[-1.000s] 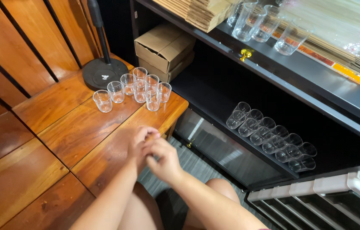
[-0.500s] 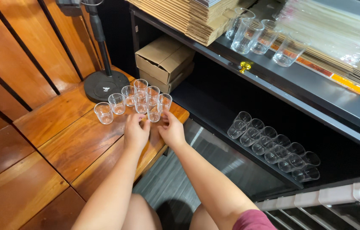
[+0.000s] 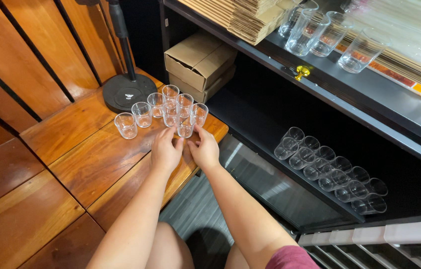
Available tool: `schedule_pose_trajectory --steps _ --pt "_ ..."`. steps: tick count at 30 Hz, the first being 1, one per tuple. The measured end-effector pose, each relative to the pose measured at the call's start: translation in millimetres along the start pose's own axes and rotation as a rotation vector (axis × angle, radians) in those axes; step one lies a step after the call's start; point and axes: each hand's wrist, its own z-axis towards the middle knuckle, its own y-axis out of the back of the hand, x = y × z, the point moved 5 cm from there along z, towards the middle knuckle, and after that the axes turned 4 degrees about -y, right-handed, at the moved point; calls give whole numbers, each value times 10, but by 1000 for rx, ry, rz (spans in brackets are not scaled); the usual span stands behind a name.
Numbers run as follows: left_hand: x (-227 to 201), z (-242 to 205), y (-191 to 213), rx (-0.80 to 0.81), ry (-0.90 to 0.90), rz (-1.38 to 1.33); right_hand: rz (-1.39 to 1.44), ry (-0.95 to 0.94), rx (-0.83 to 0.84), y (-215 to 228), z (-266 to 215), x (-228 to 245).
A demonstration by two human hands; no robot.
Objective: The person picks up small clear glasses from a wooden stool and places them onto a shelf inside a cabinet. The person repeats this action multiple times, moving the glasses one by one from the stool to the cabinet shelf.
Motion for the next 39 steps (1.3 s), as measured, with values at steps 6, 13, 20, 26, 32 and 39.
schedule_pose_trajectory --steps 6,13,20,26,32,39 --pt "70 -41 -23 53 100 0 112 -89 42 -51 35 -117" --pt "-187 8 262 48 165 -137 165 -135 84 81 -8 35" --pt "-318 20 346 266 312 -326 179 -106 112 65 18 -14" --pt "-246 -6 285 198 248 -361 152 -137 142 46 38 -96" --pt "-176 -22 232 201 276 -343 202 -130 115 23 57 -137" --pt "-144 -27 216 189 306 -336 217 -112 102 64 17 -26"
